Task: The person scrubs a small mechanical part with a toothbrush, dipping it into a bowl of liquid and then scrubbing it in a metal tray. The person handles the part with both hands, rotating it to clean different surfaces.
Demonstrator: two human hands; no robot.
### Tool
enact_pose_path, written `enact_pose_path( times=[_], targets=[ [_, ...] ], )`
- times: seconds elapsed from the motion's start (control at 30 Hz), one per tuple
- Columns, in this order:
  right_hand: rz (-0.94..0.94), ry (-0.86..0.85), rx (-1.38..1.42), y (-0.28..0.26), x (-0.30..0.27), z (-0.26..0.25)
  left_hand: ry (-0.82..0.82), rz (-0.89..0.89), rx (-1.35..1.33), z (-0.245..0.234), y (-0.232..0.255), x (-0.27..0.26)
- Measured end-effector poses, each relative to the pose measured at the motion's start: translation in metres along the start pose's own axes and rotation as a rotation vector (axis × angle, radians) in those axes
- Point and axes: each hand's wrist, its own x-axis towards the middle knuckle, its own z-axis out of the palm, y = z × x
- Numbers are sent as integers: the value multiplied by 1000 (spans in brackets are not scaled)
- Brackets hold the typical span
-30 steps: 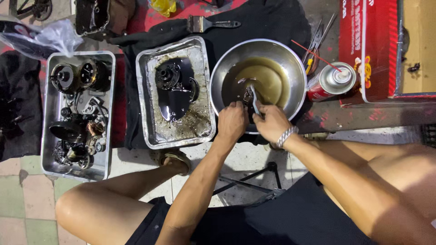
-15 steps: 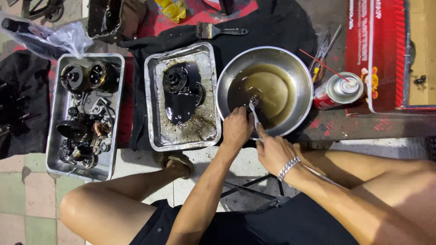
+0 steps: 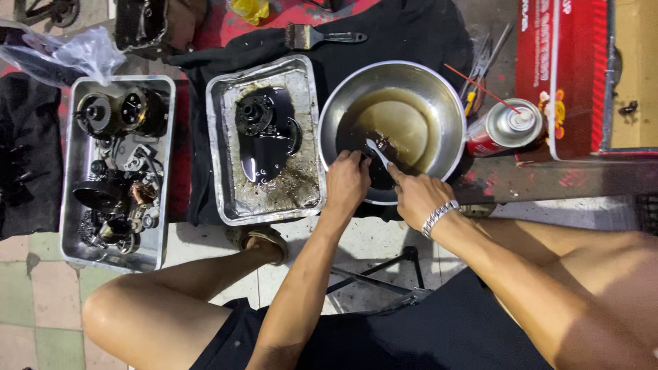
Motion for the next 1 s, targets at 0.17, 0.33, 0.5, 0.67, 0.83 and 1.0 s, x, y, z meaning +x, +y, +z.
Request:
enact_pose_path(
  times=[0.17, 0.33, 0.5, 0.67, 0.83, 1.0],
  targets=[
    [-2, -37, -60, -1, -7, -10, -3, 6, 1, 0, 1, 5],
    [-19, 2, -157, -1, 0, -4, -39, -16, 11, -2, 3, 1],
    [-46, 6, -256, 1, -3, 3, -13, 0, -35, -8, 6, 5],
    [-62, 42, -258, 5, 3, 6, -13, 7, -15, -5, 5, 1],
    [-52, 6, -284, 3, -11, 1, -14, 23, -30, -8, -2, 6],
    [-48, 59, -285, 5, -5, -2, -10, 29, 11, -6, 0, 5]
  ],
)
